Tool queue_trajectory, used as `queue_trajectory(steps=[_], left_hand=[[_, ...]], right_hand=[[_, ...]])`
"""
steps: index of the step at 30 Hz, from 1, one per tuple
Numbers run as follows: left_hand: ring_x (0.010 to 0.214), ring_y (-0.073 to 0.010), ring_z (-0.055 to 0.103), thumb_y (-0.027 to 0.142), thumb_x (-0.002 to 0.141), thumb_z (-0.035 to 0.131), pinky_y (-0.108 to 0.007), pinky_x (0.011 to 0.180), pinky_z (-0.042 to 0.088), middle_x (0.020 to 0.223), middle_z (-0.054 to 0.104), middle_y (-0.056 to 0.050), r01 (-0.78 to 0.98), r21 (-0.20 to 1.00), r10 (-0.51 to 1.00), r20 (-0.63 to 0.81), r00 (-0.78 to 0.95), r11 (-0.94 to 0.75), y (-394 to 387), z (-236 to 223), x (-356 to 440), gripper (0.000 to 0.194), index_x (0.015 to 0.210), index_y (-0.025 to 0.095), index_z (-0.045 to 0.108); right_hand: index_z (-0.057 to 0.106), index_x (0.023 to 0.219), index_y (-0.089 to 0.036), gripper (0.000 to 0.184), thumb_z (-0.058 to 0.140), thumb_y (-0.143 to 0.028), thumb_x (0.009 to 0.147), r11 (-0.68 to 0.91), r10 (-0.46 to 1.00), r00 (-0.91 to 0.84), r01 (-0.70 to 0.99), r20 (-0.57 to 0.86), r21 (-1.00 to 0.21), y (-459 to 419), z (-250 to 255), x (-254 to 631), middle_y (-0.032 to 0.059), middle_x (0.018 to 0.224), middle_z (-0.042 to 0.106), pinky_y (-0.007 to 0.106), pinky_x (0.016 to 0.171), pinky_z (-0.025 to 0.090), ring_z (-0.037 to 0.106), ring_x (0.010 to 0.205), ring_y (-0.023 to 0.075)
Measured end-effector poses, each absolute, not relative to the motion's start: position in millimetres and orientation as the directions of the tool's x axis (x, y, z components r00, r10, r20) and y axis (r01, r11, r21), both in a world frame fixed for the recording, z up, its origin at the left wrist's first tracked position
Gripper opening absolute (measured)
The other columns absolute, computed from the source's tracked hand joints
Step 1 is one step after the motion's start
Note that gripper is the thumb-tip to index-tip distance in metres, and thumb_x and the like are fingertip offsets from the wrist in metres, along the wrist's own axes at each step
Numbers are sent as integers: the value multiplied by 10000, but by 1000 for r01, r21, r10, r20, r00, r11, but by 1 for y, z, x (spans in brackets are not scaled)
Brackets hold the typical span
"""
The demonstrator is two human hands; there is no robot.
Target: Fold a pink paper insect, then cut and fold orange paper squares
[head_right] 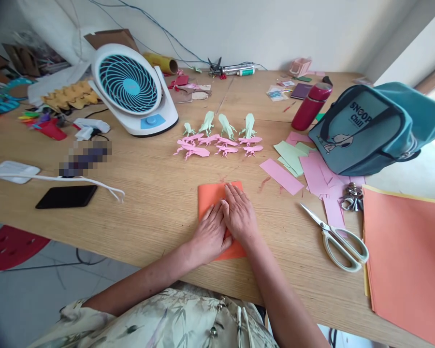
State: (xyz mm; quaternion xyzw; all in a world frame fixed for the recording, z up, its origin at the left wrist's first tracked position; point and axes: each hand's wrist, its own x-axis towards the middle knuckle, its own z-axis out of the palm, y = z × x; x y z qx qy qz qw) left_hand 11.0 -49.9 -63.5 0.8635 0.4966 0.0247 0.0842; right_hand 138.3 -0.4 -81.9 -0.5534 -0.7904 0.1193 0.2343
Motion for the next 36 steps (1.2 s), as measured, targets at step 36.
queue_trajectory(steps=[36], left_hand=[[1504, -289, 194, 482, 1014, 248, -518, 1209, 204, 1619, 204, -153, 978, 35, 978, 2, 208, -208, -13, -64, -27, 670, 1537, 64, 244]], right_hand=[[426, 1459, -44, 521, 330, -263, 996, 370, 911, -298, 896, 285, -246, -2, -92, 134, 152, 1537, 409, 464, 1156, 308, 386, 1414, 292]])
